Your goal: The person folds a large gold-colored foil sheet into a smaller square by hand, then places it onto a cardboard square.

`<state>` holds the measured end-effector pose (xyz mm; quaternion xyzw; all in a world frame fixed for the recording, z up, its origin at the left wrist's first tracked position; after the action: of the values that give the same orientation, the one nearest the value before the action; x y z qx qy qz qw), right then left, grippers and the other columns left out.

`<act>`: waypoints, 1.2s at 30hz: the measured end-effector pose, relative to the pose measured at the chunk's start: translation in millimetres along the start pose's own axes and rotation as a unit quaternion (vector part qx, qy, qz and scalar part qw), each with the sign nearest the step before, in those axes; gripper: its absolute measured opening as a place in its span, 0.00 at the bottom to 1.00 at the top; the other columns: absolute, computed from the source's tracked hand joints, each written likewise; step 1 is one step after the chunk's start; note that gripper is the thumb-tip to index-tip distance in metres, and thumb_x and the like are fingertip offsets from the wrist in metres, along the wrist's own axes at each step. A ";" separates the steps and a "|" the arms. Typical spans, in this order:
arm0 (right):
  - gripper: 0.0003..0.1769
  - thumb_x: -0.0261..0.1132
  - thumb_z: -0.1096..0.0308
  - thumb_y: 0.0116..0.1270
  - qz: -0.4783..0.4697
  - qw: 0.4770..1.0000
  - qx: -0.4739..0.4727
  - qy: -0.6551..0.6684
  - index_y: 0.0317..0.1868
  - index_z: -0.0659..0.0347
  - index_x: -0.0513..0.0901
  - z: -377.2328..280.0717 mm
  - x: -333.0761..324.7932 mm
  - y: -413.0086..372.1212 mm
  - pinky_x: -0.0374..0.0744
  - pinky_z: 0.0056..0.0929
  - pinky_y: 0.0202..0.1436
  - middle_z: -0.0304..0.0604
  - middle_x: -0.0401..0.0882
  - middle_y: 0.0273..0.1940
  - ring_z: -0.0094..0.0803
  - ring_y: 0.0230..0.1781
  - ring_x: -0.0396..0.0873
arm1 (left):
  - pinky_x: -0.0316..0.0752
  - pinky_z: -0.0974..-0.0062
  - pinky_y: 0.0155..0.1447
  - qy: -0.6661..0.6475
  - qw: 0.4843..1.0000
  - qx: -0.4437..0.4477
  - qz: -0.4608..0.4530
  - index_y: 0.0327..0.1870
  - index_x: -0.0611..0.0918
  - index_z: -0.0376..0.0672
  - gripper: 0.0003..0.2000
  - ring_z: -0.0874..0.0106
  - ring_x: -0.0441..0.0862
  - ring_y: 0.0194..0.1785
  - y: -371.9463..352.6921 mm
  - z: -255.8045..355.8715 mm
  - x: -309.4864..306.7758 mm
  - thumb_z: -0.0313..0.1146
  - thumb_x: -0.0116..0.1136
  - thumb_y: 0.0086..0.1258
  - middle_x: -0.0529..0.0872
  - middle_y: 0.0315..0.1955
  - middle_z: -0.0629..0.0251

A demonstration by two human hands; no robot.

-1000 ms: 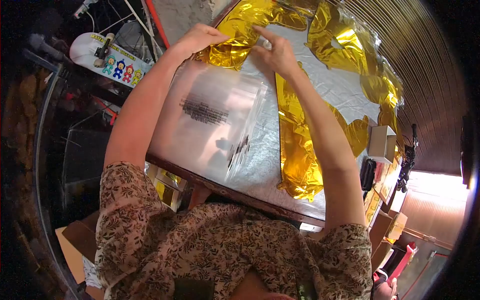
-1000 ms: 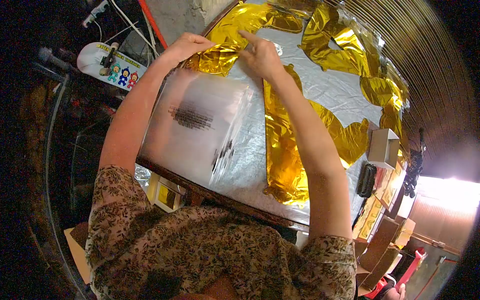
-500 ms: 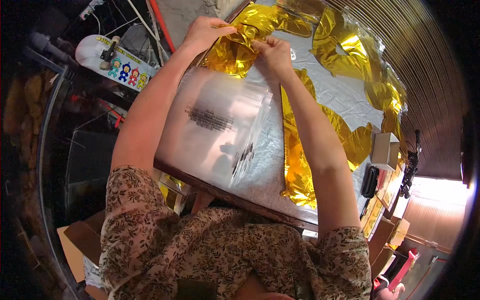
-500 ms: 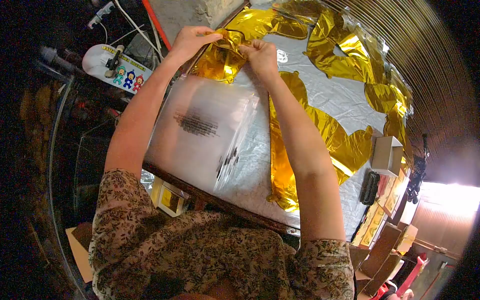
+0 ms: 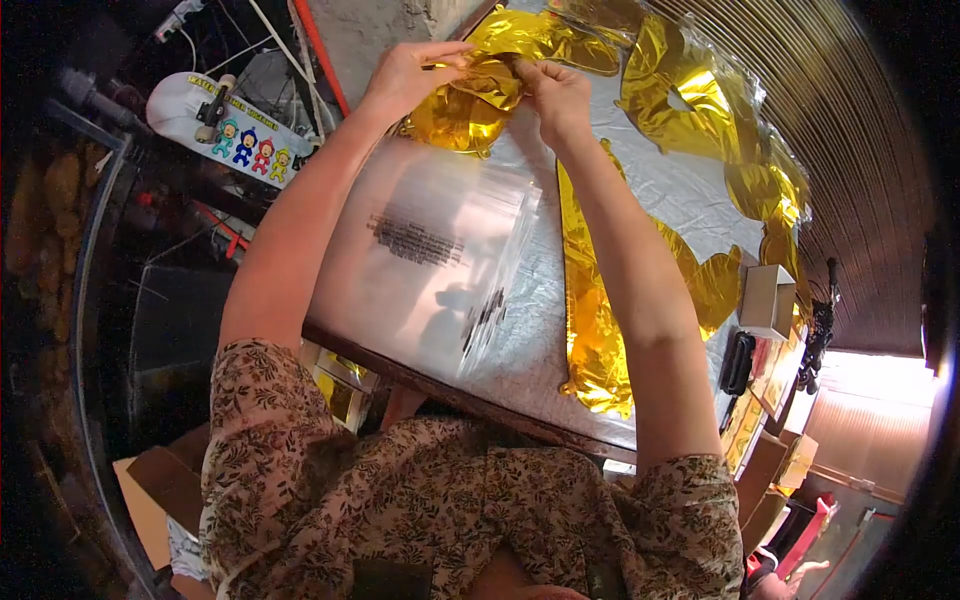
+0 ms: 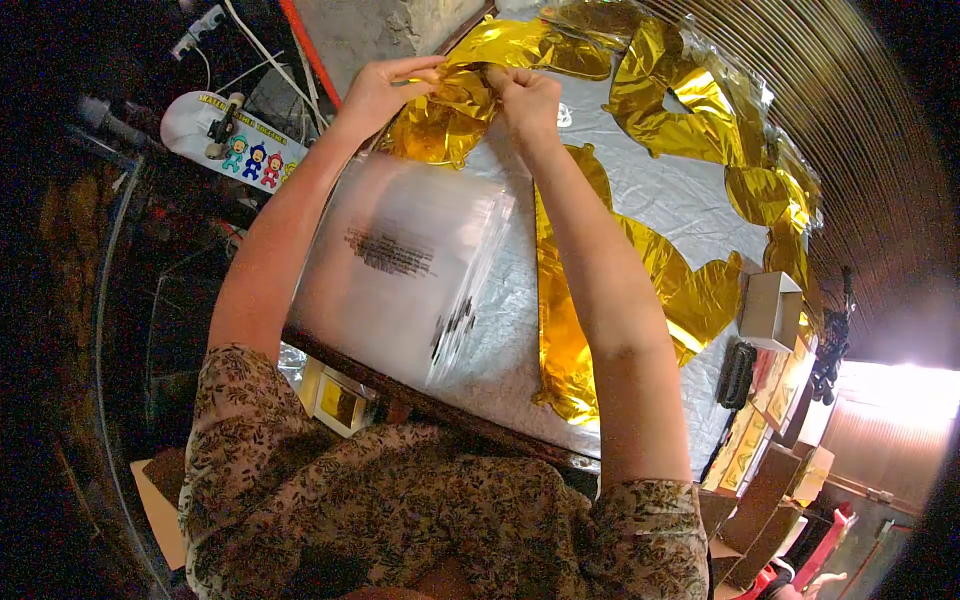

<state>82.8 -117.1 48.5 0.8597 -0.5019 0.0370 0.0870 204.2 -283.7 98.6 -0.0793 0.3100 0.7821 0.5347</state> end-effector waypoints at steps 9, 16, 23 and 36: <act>0.08 0.75 0.72 0.68 0.071 0.996 -0.009 -0.053 0.33 0.68 0.89 1.5 -28.6 4.7 0.73 0.23 0.29 0.33 0.84 0.28 0.18 0.25 0.73 | 0.80 0.71 0.62 0.153 0.987 0.021 0.048 0.44 0.92 0.40 0.14 0.66 0.89 0.56 -12.8 -3.3 -17.3 0.40 0.75 0.65 0.92 0.50 0.56; 0.12 0.72 0.65 0.74 0.033 0.993 -0.035 -0.109 0.49 0.66 0.88 -5.4 -21.0 5.3 0.74 0.20 0.27 0.36 0.88 0.37 0.18 0.29 0.80 | 0.80 0.65 0.62 0.264 0.959 0.080 0.058 0.42 0.93 0.46 0.15 0.58 0.88 0.57 3.9 15.4 -12.4 0.46 0.77 0.61 0.91 0.50 0.56; 0.21 0.68 0.59 0.78 -0.080 0.991 -0.094 -0.047 0.62 0.66 0.84 -32.5 8.2 -13.2 0.76 0.18 0.34 0.34 0.88 0.41 0.17 0.35 0.80 | 0.75 0.61 0.67 0.313 0.942 0.113 0.044 0.42 0.93 0.51 0.14 0.58 0.86 0.60 7.3 28.8 -3.7 0.49 0.74 0.64 0.91 0.53 0.57; 0.24 0.70 0.71 0.73 -0.160 0.958 -0.176 -0.162 0.69 0.63 0.81 -54.3 24.3 -26.8 0.83 0.23 0.53 0.43 0.91 0.52 0.21 0.47 0.84 | 0.63 0.59 0.74 0.300 0.949 0.084 0.056 0.43 0.94 0.59 0.13 0.66 0.81 0.66 10.4 20.6 8.3 0.51 0.74 0.63 0.87 0.60 0.64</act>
<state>119.4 -114.9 102.5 0.8944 -0.3635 -0.2065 0.1591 195.8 -267.9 115.3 -0.2475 0.5245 0.7221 0.3771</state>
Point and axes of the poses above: each hand's wrist, its own y-axis towards the middle knuckle, its own x-axis out of the palm, z = x × y, the point moved 10 cm from there along y, towards the middle knuckle
